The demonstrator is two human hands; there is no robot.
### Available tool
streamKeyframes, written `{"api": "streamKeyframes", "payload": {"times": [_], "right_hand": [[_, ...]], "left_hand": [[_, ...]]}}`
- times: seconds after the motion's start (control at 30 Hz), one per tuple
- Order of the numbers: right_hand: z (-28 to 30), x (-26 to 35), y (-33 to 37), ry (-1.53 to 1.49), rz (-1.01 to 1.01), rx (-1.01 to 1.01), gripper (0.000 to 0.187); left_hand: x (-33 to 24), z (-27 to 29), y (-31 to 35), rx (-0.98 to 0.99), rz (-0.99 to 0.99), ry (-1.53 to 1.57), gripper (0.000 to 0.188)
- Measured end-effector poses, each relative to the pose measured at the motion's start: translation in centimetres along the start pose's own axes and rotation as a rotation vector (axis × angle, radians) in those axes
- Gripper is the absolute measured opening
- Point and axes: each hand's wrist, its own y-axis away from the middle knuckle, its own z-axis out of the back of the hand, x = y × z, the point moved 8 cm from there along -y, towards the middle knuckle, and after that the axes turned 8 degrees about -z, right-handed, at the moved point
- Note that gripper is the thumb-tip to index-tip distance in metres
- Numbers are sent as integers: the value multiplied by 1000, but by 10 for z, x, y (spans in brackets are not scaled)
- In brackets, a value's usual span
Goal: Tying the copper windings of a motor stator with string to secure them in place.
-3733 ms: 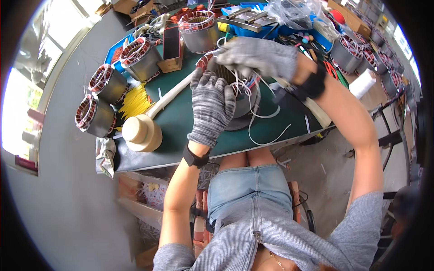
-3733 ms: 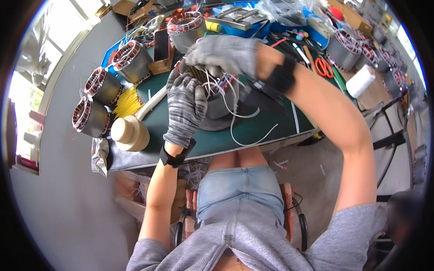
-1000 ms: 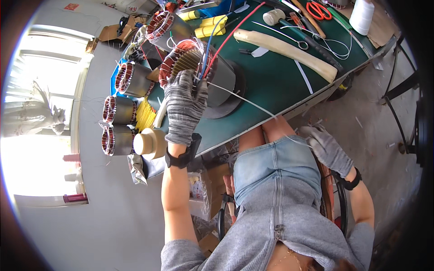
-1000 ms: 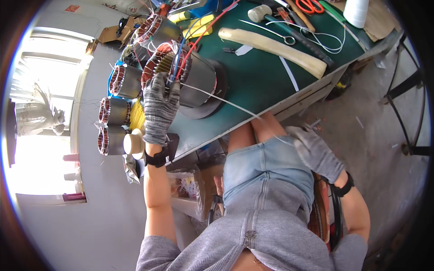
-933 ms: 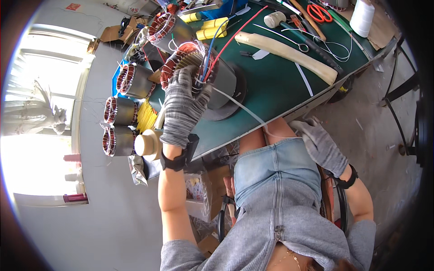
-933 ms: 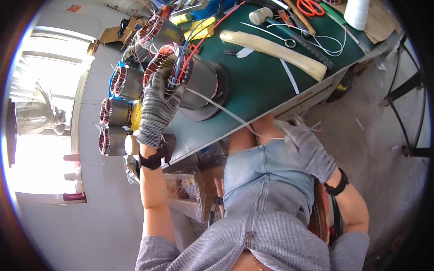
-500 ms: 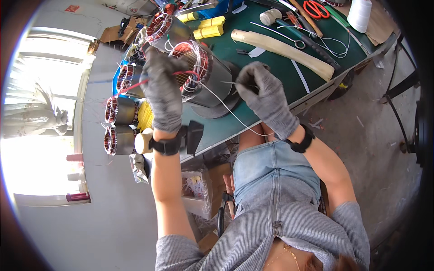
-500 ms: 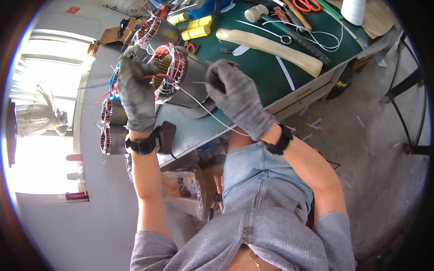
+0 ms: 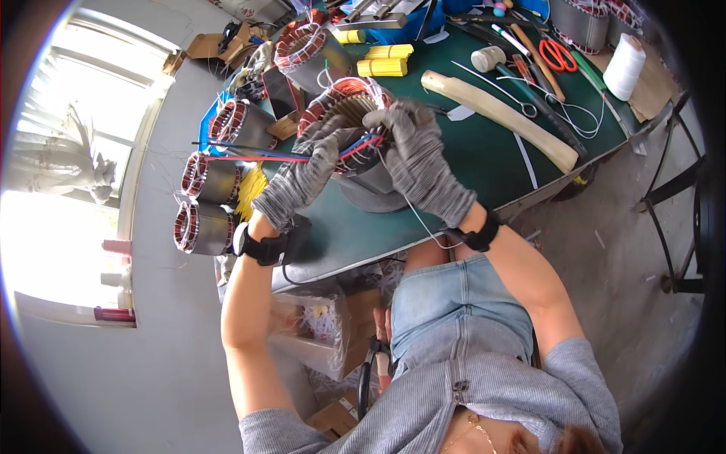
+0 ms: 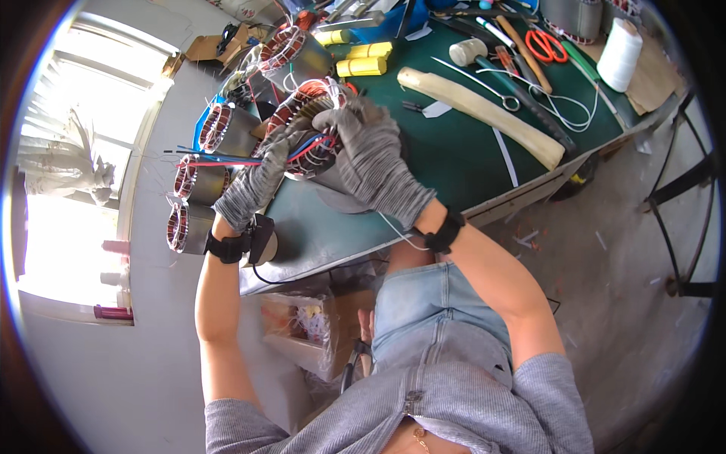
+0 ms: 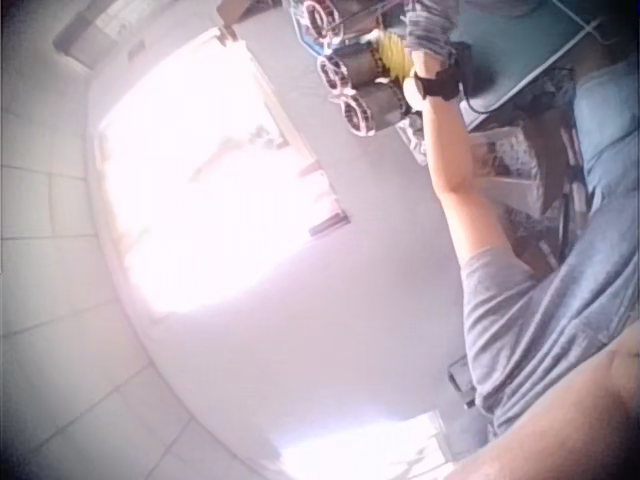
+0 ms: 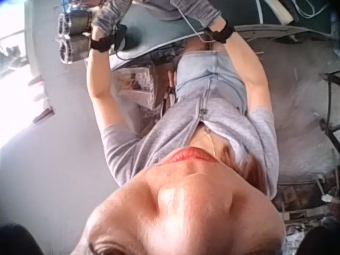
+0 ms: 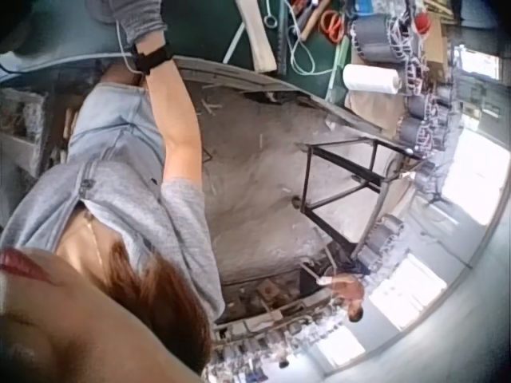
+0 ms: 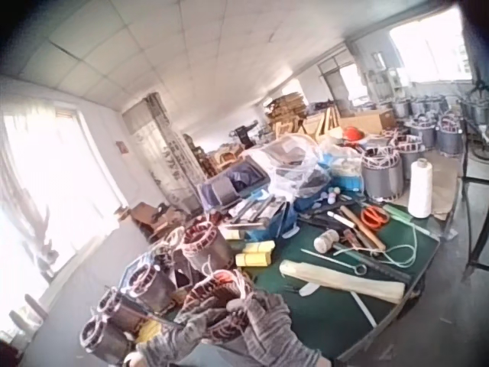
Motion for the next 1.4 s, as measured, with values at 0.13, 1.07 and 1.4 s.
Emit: {"api": "streamKeyframes", "payload": {"times": [0.13,1.07,1.4], "right_hand": [[9,9,-46,-101,135,43,41],[475,-149,423,-1197,-1308,-1017,14],[94,-29,20,57,-428,220,16]], "left_hand": [[-28,20,4,-200,-43,-621,46],[-16,-18,26,-758,-148,137,54],[-46,13,15,-704,-260,112,35]]}}
